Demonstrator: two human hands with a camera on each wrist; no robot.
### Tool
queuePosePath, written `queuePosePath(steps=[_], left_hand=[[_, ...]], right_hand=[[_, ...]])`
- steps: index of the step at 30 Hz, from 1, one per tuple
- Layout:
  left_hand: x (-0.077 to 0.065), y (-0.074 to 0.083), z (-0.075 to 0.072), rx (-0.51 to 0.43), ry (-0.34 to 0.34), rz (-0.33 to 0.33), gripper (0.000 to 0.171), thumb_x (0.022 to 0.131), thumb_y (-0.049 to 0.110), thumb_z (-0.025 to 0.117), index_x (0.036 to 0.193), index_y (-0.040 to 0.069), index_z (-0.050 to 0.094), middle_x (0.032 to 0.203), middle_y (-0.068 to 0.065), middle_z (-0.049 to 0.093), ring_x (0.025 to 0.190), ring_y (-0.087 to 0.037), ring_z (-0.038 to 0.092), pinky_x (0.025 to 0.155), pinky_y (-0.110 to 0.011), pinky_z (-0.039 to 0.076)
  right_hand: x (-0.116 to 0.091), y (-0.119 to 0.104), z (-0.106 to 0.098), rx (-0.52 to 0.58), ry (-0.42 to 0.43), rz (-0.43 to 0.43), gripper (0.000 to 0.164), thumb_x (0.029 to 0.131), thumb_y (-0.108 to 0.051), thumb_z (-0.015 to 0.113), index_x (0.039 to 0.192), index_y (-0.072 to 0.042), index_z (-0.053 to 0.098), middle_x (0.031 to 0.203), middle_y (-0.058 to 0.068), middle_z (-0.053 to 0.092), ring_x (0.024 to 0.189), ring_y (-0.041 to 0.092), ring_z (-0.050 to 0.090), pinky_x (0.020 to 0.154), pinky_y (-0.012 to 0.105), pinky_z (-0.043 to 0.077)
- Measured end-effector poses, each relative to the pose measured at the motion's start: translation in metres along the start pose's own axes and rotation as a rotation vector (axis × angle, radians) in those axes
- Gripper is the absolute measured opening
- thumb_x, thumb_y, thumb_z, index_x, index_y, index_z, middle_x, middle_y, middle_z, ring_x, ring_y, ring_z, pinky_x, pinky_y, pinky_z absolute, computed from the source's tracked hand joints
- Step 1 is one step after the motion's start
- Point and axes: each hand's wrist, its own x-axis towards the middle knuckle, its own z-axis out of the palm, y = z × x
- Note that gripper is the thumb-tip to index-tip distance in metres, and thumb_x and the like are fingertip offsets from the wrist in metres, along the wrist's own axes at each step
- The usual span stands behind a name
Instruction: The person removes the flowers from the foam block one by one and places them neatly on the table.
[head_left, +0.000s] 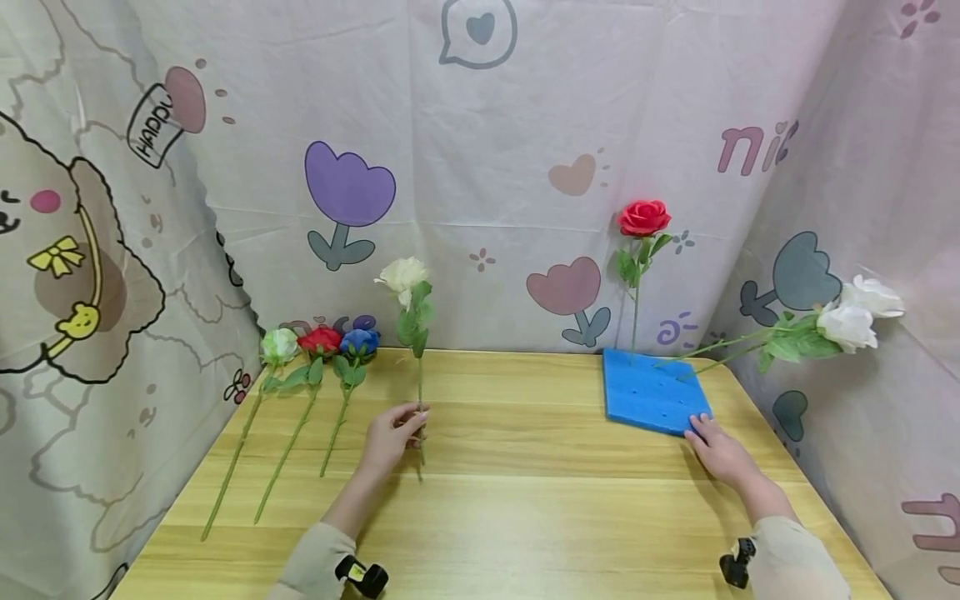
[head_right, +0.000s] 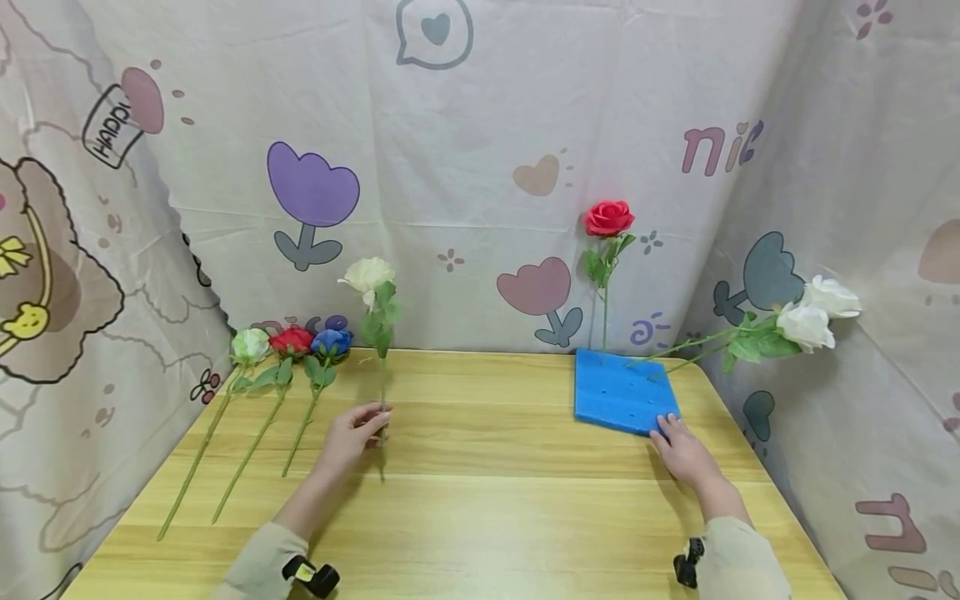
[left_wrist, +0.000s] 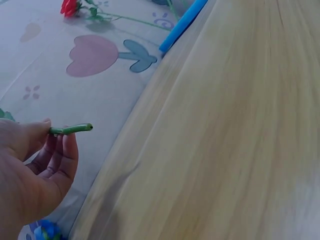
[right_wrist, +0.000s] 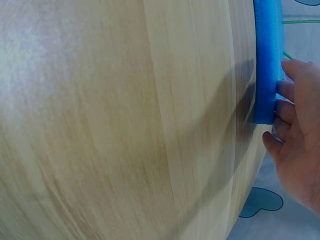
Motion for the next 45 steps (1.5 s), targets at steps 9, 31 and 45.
queuePosePath(steps=[9, 31, 45], left_hand=[[-0.001, -0.006, -0.025, 0.079, 0.008, -0.071, 0.036, 0.094, 0.014, 0.064, 0.125, -0.004, 0.063, 0.107, -0.025, 0.067, 0.068, -0.012, 0.064, 0.056, -0.021, 0.054], [-0.006, -0.01, -0.064, 0.253, 0.01, -0.213, 0.035, 0.095, 0.011, 0.062, 0.123, -0.009, 0.062, 0.085, -0.013, 0.071, 0.06, -0.01, 0.061, 0.049, -0.02, 0.05], [-0.011, -0.008, -0.071, 0.3, 0.002, -0.25, 0.026, 0.091, 0.007, 0.066, 0.111, -0.01, 0.067, 0.072, -0.008, 0.066, 0.059, -0.011, 0.06, 0.049, -0.022, 0.052]], right_hand=[[0.0, 0.0, 0.0, 0.001, -0.004, 0.004, 0.065, 0.106, -0.037, 0.035, 0.145, 0.015, 0.026, 0.149, 0.043, 0.015, 0.137, 0.06, 0.016, 0.11, 0.071, 0.018], [0.002, 0.003, 0.002, -0.006, 0.012, -0.004, 0.066, 0.106, -0.038, 0.034, 0.145, 0.014, 0.027, 0.149, 0.042, 0.016, 0.137, 0.06, 0.017, 0.11, 0.071, 0.019], [0.001, 0.001, 0.001, 0.005, 0.003, 0.01, 0.066, 0.106, -0.038, 0.034, 0.146, 0.014, 0.025, 0.15, 0.042, 0.014, 0.138, 0.06, 0.015, 0.111, 0.07, 0.017]])
